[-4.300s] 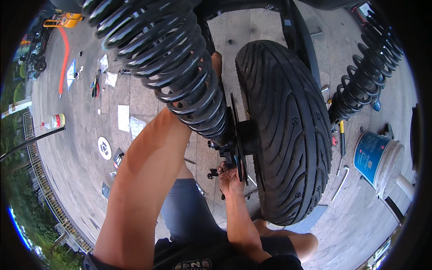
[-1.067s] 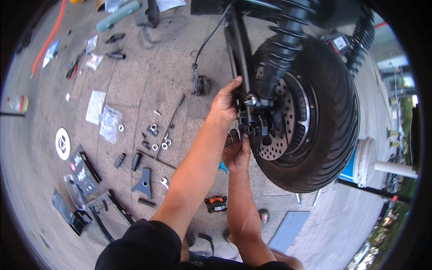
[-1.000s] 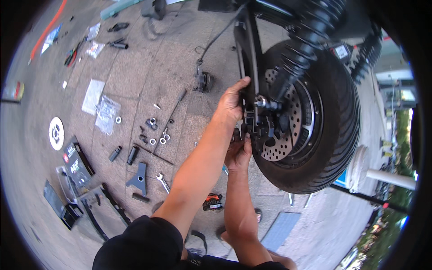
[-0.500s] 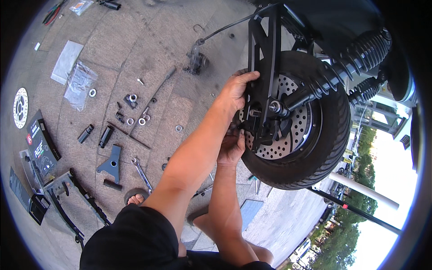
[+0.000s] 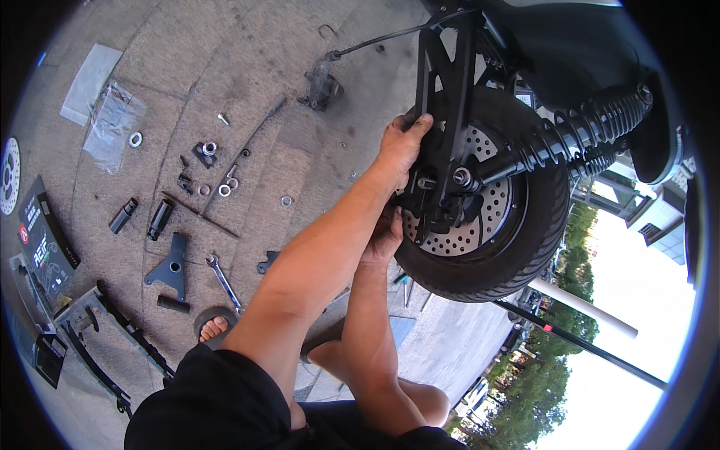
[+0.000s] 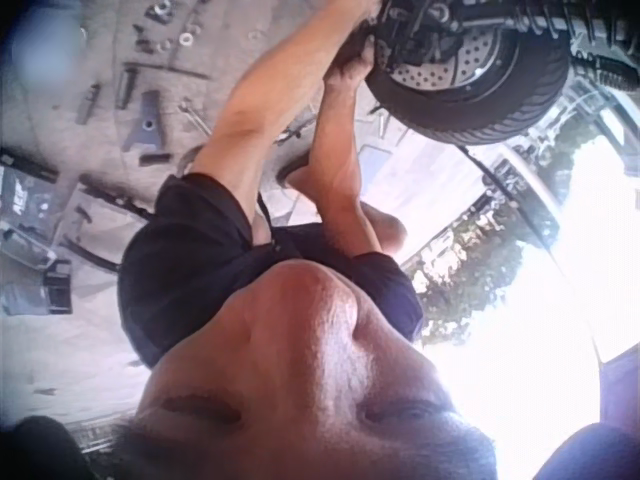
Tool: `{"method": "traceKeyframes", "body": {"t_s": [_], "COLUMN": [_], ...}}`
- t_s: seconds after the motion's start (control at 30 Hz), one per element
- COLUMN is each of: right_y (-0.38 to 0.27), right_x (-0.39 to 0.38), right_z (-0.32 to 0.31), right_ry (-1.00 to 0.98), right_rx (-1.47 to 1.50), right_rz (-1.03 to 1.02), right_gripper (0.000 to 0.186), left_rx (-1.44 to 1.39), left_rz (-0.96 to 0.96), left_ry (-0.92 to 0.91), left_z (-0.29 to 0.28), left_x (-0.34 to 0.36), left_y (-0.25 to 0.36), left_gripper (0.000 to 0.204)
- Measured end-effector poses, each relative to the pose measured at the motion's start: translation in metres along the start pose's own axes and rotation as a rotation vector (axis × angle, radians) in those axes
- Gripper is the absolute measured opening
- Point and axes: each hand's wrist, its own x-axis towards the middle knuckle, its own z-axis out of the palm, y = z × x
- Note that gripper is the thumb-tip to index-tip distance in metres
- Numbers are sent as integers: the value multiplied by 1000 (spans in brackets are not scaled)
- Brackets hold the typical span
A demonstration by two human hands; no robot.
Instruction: The person mounts a brake caliper onto the rear wheel of a motorcycle, aligning it with the brake disc and securing it with bolts. The person uses a torque wrench to tighten the bolts to the correct specification.
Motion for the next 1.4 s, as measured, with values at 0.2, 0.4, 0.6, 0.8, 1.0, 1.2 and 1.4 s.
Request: {"method": "traceKeyframes", "body": {"t_s": [0.2, 0.4, 0.6, 0.8, 1.0, 1.2, 1.4], "right_y": [1, -2, 2, 0, 3, -1, -10], "right_x": [2, 0, 1, -19, -14, -16, -33], "right_z": [-1, 0, 6, 18, 18, 20, 16], "right_ry": [139, 187, 225, 150, 202, 236, 190], "right_rx": [-23, 6, 52, 168, 126, 191, 227], "right_rz": [-46, 0, -16, 4, -37, -10, -20], "right_gripper": [40, 33, 28, 24, 24, 21, 22], "left_rx": [-55, -182, -116, -32, -158, 387, 732], "left_rz": [-160, -172, -101, -64, -234, -249, -137], "left_ry": [-74, -151, -54, 1, 106, 12, -151], "left_z": [-4, -13, -8, -7, -21, -32, 2], "left_x": [10, 20, 16, 13, 12, -23, -58], "left_y": [5, -5, -4, -2, 6, 31, 14], "left_gripper": [47, 50, 48, 47, 54, 64, 72]}}
